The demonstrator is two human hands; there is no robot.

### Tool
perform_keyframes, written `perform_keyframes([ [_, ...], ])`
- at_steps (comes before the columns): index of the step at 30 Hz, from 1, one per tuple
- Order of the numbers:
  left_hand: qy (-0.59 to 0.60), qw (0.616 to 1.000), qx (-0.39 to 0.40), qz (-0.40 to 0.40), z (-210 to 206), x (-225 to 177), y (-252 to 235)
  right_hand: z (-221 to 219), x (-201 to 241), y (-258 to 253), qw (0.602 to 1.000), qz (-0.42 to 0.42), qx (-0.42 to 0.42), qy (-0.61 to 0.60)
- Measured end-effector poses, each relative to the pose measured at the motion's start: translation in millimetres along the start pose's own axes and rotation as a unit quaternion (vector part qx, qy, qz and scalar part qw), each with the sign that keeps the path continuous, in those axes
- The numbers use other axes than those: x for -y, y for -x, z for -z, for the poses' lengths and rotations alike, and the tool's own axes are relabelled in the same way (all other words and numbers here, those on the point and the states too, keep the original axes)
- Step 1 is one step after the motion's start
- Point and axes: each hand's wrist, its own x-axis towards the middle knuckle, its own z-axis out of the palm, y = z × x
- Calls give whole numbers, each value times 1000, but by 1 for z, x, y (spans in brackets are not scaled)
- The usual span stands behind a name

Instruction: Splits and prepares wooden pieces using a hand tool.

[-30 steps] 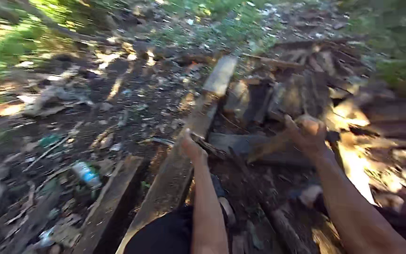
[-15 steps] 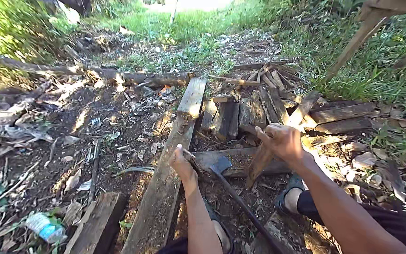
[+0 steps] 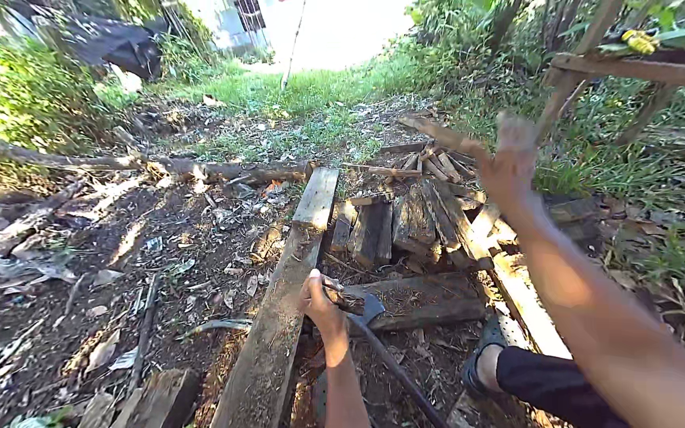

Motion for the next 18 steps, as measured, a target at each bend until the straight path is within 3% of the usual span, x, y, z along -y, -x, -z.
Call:
perform_keyframes([
  [2, 6, 1000, -5, 20, -5, 3, 6, -49, -4, 81, 988, 14, 94, -121],
  [4, 12, 999, -15, 39, -7, 4, 9, -100, -2, 150, 917, -23, 287, -275],
  [6, 15, 996, -16, 85, -11, 5, 12, -126, 16, 204, 861, -38, 393, -321],
  [10, 36, 976, -21, 213, -10, 5, 11, -134, 59, 257, 857, 51, 447, -253],
  [13, 84, 962, -26, 259, -7, 7, 11, -136, 71, 277, 866, 92, 450, -196],
  [18, 75, 940, -2, 333, 4, 26, 12, -140, 69, 309, 883, 72, 437, -157],
])
